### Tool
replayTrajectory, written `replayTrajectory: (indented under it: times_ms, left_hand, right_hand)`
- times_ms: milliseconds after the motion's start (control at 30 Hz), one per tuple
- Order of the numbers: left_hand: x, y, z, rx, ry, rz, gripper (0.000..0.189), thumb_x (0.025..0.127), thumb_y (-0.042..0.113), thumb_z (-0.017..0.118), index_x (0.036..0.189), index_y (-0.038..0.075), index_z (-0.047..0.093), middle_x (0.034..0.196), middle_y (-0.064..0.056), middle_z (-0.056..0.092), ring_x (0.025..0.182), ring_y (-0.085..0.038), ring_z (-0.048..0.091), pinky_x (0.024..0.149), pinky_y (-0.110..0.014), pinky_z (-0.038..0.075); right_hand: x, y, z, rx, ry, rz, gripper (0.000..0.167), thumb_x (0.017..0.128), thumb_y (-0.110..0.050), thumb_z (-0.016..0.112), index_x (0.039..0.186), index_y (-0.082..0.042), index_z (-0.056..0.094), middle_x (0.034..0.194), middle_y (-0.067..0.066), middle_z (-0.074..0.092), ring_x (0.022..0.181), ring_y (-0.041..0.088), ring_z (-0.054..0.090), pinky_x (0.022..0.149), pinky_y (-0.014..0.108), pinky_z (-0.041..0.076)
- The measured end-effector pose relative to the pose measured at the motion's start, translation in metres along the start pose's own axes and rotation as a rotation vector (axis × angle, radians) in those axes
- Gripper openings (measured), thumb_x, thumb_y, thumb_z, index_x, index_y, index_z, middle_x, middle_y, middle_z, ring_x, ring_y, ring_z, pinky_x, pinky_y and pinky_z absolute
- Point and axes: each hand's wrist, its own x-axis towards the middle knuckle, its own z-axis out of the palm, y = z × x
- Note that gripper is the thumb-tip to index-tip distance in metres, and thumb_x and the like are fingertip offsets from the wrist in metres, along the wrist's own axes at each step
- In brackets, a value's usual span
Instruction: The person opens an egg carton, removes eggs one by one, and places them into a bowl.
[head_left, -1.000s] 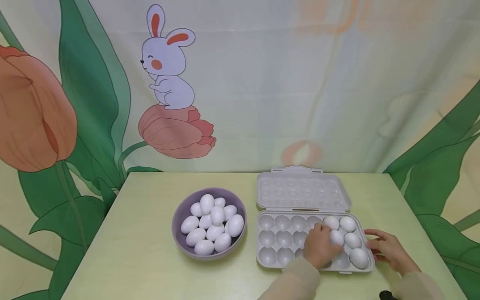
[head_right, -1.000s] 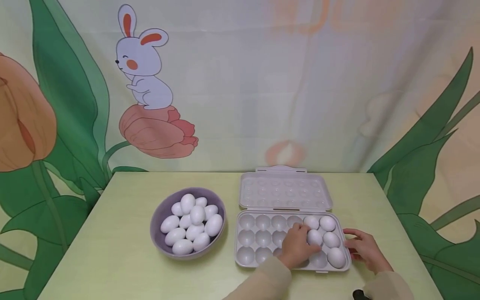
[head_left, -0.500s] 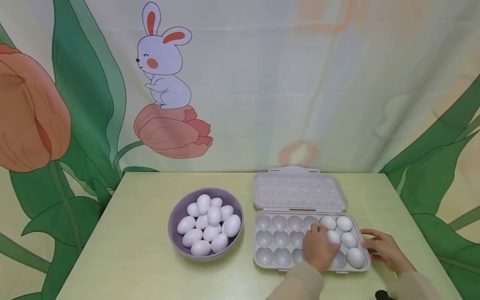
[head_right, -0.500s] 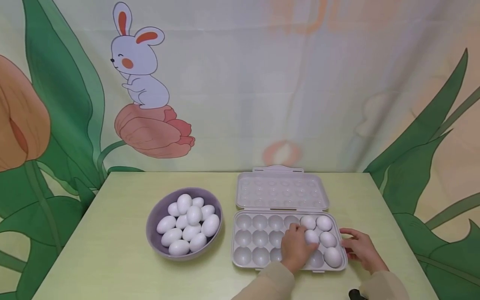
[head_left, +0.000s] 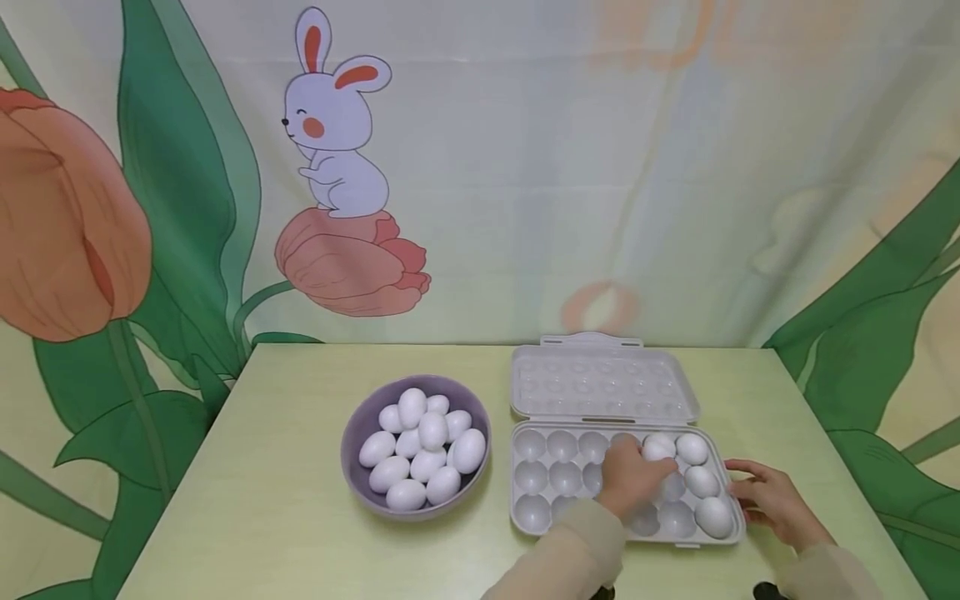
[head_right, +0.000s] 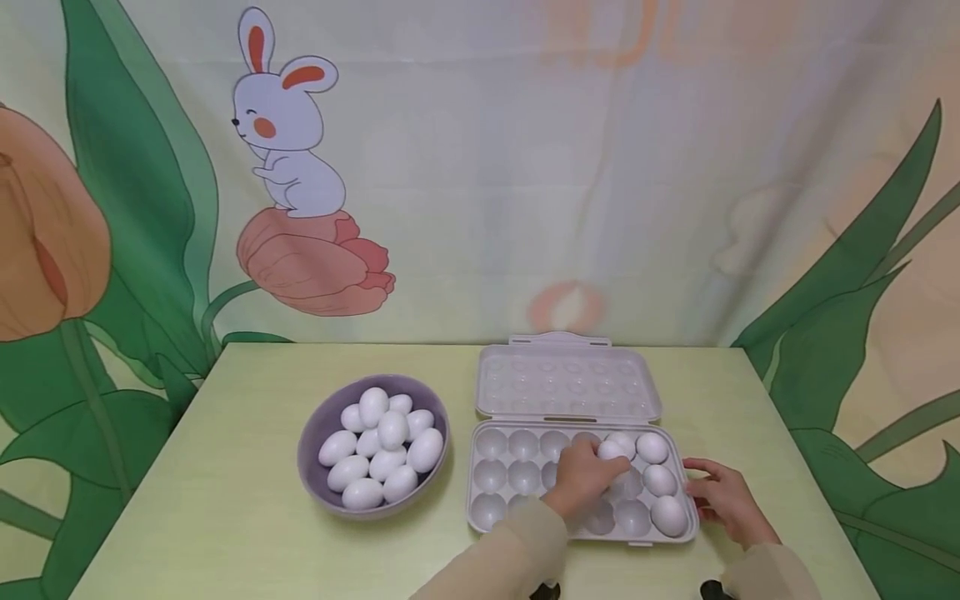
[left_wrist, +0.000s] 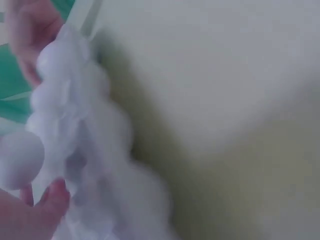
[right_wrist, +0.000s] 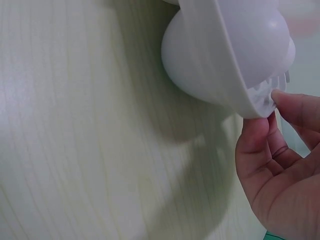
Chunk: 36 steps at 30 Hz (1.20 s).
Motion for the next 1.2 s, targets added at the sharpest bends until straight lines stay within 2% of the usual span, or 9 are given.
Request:
replayTrajectory:
  times_ms: [33, 133, 267, 400, 600, 700, 833, 1000, 1200]
  left_hand:
    - [0.001, 0.004, -0.006, 0.001, -0.008, -0.011, 0.028, 0.057, 0.027, 0.069, 0.068, 0.012, 0.048, 0.058, 0.004, 0.046, 0.052, -0.011, 0.041, 0.048, -0.022, 0.035]
    - [0.008, 0.015, -0.025, 0.066, -0.033, 0.009, 0.030, 0.059, 0.030, 0.068, 0.073, 0.013, 0.048, 0.062, 0.003, 0.049, 0.055, -0.011, 0.044, 0.051, -0.021, 0.036]
    - [0.020, 0.030, -0.055, 0.175, -0.088, 0.079, 0.030, 0.062, 0.031, 0.067, 0.076, 0.014, 0.047, 0.065, 0.003, 0.050, 0.058, -0.011, 0.045, 0.052, -0.020, 0.036]
    - [0.031, 0.042, -0.091, 0.271, -0.164, 0.134, 0.027, 0.066, 0.031, 0.065, 0.076, 0.013, 0.048, 0.067, 0.003, 0.051, 0.059, -0.011, 0.046, 0.053, -0.020, 0.036]
    - [0.040, 0.042, -0.147, 0.390, -0.290, 0.229, 0.023, 0.070, 0.032, 0.061, 0.079, 0.013, 0.053, 0.070, 0.004, 0.054, 0.062, -0.010, 0.046, 0.054, -0.019, 0.037]
    - [0.042, 0.038, -0.176, 0.457, -0.370, 0.259, 0.022, 0.073, 0.032, 0.060, 0.083, 0.013, 0.055, 0.074, 0.004, 0.056, 0.063, -0.008, 0.047, 0.056, -0.019, 0.038]
    - [0.041, 0.032, -0.217, 0.547, -0.440, 0.287, 0.021, 0.074, 0.030, 0.060, 0.085, 0.012, 0.057, 0.076, 0.004, 0.056, 0.065, -0.008, 0.046, 0.058, -0.019, 0.038]
    - [0.039, 0.021, -0.267, 0.620, -0.431, 0.243, 0.020, 0.073, 0.027, 0.061, 0.086, 0.012, 0.058, 0.078, 0.002, 0.057, 0.067, -0.010, 0.047, 0.059, -0.021, 0.039]
    - [0.036, -0.001, -0.310, 0.667, -0.421, 0.090, 0.020, 0.074, 0.029, 0.060, 0.078, 0.011, 0.052, 0.071, 0.001, 0.051, 0.062, -0.012, 0.048, 0.055, -0.023, 0.038]
  right_hand:
    - [0.000, 0.000, 0.000, -0.001, 0.001, 0.007, 0.055, 0.082, -0.012, 0.055, 0.130, 0.003, 0.032, 0.074, -0.005, 0.058, 0.067, 0.011, 0.056, 0.058, 0.028, 0.046]
    - [0.001, 0.000, 0.000, -0.005, -0.002, 0.014, 0.056, 0.083, -0.012, 0.055, 0.131, 0.003, 0.031, 0.075, -0.005, 0.059, 0.068, 0.011, 0.057, 0.058, 0.028, 0.047]
    - [0.002, 0.001, 0.000, 0.000, -0.001, 0.020, 0.057, 0.083, -0.013, 0.056, 0.131, 0.003, 0.031, 0.076, -0.005, 0.059, 0.068, 0.011, 0.057, 0.058, 0.029, 0.047]
    - [0.002, 0.001, -0.001, 0.012, 0.004, 0.031, 0.057, 0.082, -0.013, 0.058, 0.130, 0.002, 0.033, 0.075, -0.005, 0.059, 0.068, 0.011, 0.057, 0.059, 0.028, 0.047]
    - [0.002, 0.000, 0.000, 0.001, 0.003, 0.038, 0.059, 0.081, -0.014, 0.059, 0.131, 0.002, 0.031, 0.075, -0.004, 0.058, 0.068, 0.012, 0.055, 0.059, 0.029, 0.046]
    - [0.002, -0.001, 0.000, -0.010, -0.002, 0.039, 0.060, 0.081, -0.014, 0.058, 0.131, 0.003, 0.030, 0.075, -0.004, 0.058, 0.068, 0.012, 0.055, 0.059, 0.029, 0.046]
    - [0.001, -0.001, 0.001, -0.010, -0.004, 0.034, 0.059, 0.082, -0.014, 0.058, 0.131, 0.003, 0.030, 0.075, -0.005, 0.058, 0.068, 0.012, 0.055, 0.059, 0.028, 0.046]
    - [-0.001, -0.001, 0.002, -0.012, -0.004, 0.028, 0.060, 0.082, -0.015, 0.058, 0.131, 0.003, 0.030, 0.074, -0.005, 0.058, 0.068, 0.011, 0.054, 0.059, 0.028, 0.046]
    - [0.000, 0.001, 0.002, -0.024, 0.000, 0.017, 0.060, 0.082, -0.014, 0.057, 0.132, 0.003, 0.029, 0.075, -0.006, 0.058, 0.068, 0.011, 0.055, 0.059, 0.028, 0.046]
